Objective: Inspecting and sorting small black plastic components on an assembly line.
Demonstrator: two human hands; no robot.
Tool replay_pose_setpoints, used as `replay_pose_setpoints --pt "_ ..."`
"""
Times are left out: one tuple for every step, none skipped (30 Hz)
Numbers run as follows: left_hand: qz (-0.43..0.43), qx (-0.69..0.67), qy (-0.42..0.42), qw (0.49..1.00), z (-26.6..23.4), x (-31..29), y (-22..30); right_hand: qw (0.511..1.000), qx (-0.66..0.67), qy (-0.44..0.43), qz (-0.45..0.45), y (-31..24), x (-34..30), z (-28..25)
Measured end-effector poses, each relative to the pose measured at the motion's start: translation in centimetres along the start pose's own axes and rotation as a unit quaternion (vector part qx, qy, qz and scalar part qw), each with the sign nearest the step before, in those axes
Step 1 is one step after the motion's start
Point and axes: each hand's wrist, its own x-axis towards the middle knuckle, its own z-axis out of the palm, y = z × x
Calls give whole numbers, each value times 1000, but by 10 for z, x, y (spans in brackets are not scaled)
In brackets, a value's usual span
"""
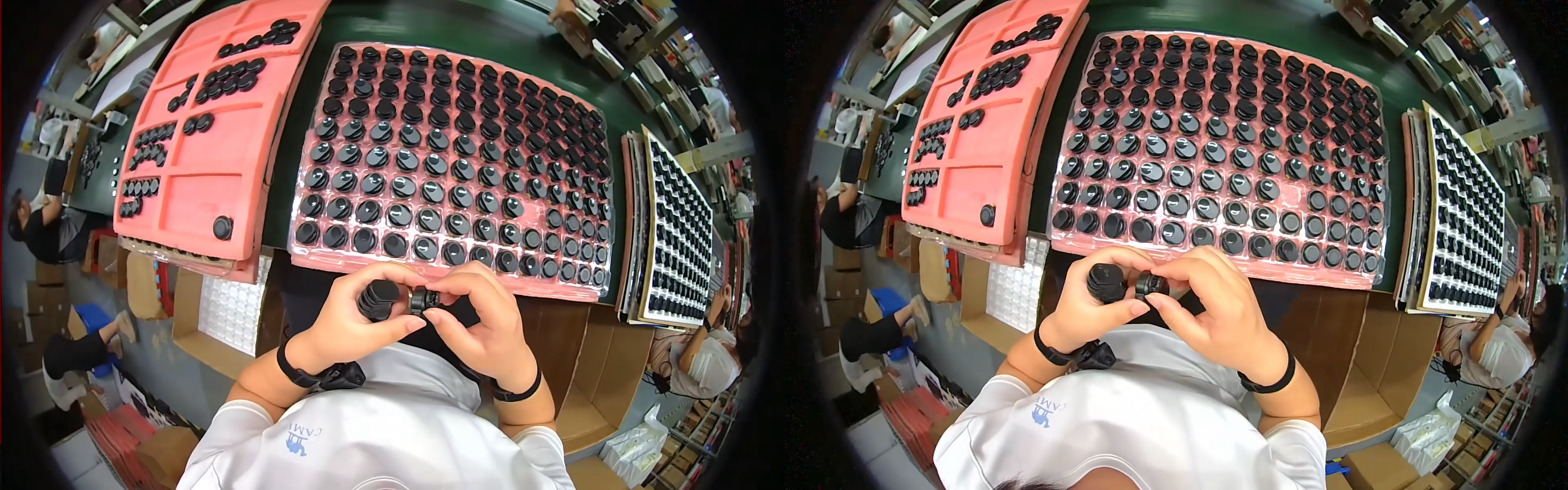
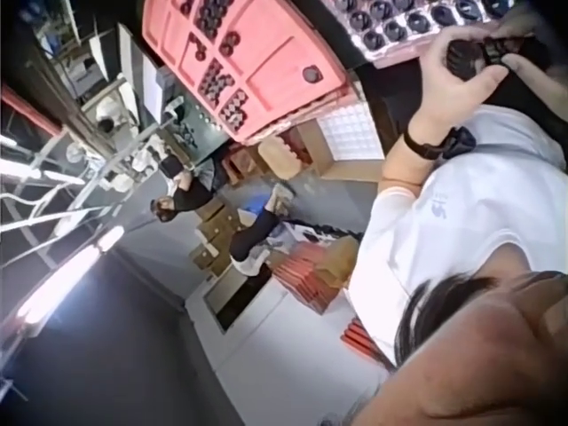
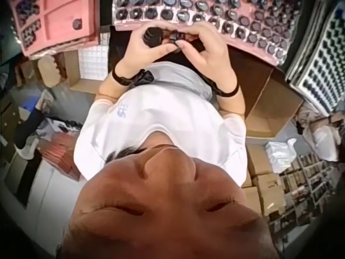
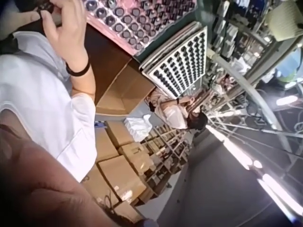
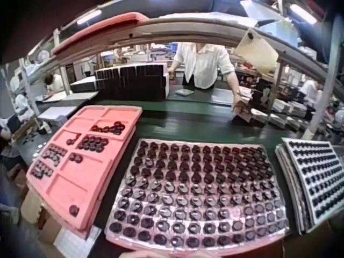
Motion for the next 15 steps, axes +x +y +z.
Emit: replay_pose_setpoints --pt "-3 3 0 1000 -1 -2 -1 999 27 -4 16 0 0 1" --pt "-25 -59 5 998 -2 -3 -2 998 55 -7 32 1 -1 3" --pt "-47 -120 11 992 -3 -4 -2 998 58 -5 32 1 -2 6" --pt "-68 -180 16 981 -4 -5 -3 976 201 12 78 2 -3 10" --pt "-70 -178 14 981 -5 -5 -4 932 339 30 122 4 -5 14" --pt "-69 -218 -9 974 -7 -4 -6 867 469 47 162 6 -7 17" --pt "-68 -257 -32 963 -8 -3 -7 866 470 50 160 10 -8 20" --pt "-66 -297 -55 951 -9 -3 -8 843 509 47 168 15 -10 23" --pt "-69 -295 -58 951 -9 -2 -7 818 547 43 176 19 -11 26" --pt "-65 -286 -52 955 -8 -2 -7 790 583 38 183 21 -11 28" --pt "-62 -277 -46 958 -8 -2 -7 790 584 42 183 21 -12 28" --pt "-59 -269 -41 961 -8 -2 -7 793 580 44 178 22 -12 29" --pt "-62 -268 -44 960 -7 -2 -6 798 576 47 173 22 -12 29" --pt "-57 -248 -39 966 -7 -3 -6 802 572 50 168 22 -12 29" --pt "-52 -228 -33 972 -7 -3 -5 801 572 53 168 22 -12 29"
